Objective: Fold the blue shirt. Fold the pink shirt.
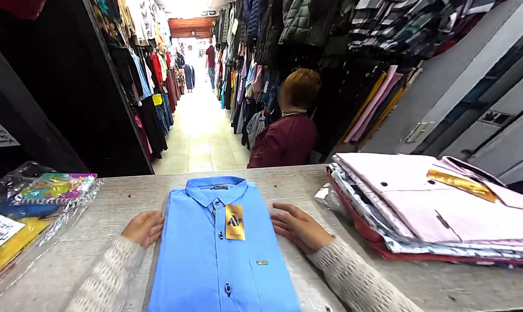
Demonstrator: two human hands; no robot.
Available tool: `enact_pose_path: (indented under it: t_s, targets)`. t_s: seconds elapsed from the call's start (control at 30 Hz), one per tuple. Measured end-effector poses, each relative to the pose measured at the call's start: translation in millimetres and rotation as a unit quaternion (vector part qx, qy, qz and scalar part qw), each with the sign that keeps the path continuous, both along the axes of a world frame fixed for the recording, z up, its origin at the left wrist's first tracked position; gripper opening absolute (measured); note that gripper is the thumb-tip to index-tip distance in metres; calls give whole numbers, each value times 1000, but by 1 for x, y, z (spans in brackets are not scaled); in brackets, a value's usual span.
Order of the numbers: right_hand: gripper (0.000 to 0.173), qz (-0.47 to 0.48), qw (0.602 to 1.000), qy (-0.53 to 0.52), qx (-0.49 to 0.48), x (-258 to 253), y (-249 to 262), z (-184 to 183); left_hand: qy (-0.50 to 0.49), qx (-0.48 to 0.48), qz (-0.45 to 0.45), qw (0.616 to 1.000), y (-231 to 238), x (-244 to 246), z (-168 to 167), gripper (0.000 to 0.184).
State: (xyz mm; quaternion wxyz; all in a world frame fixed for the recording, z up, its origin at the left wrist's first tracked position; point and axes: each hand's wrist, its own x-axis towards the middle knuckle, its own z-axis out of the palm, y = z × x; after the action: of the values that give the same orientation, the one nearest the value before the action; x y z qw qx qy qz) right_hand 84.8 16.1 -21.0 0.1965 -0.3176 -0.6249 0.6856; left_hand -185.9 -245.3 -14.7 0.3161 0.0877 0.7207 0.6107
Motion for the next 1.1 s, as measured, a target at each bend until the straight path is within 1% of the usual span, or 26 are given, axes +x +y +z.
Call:
enact_pose_path:
  t_s: [0.03,0.1,0.17,0.23,0.27,0.33,0.4,0.47,0.57,0.6,0.67,0.77,0.83,0.9,1.0,1.07,1.1]
  targets:
    - [43,18,1000,6,10,17,-8,-3,3,-15,-21,1000,-14,15,1,34]
    - [48,64,996,16,66,46,-23,-15,10,-53,-81,995,-40,38,4,38]
    - [45,81,984,27,155,66,-40,-25,32,-80,-112,990,-59,53,3,44]
    - [41,72,962,27,261,74,-57,-33,54,-72,-110,990,-67,62,-4,50]
    - [41,59,948,17,312,73,-64,-36,59,-64,-101,991,-67,65,-5,49]
    - [39,35,919,-4,394,68,-73,-39,58,-69,-82,993,-64,68,0,43]
    - [38,21,896,-18,443,63,-78,-39,54,-82,-63,993,-60,72,7,36]
    - [39,17,886,-21,463,62,-80,-41,63,-74,-65,993,-62,77,9,39]
    - [41,17,885,-23,464,61,-85,-39,80,-45,-101,991,-67,84,7,60]
    - [42,16,886,-23,463,59,-88,-38,87,-44,-90,991,-67,88,8,60]
    - [43,20,888,-10,459,48,-99,-37,103,-49,-42,993,-72,86,10,54]
    - [42,51,887,30,458,21,-115,-37,180,-69,42,980,-99,60,1,43]
    - [42,79,885,34,458,8,-123,-37,255,-89,112,956,-123,39,-8,37]
    - [41,86,881,25,464,1,-128,-37,314,-107,163,929,-148,15,-13,35]
    - [39,87,875,23,475,0,-127,-36,343,-119,221,905,-181,-16,-16,34]
    - [37,89,870,32,484,2,-125,-37,370,-107,266,884,-201,-44,-35,32]
    - [35,85,869,38,485,2,-125,-37,377,-105,280,876,-204,-57,-43,32]
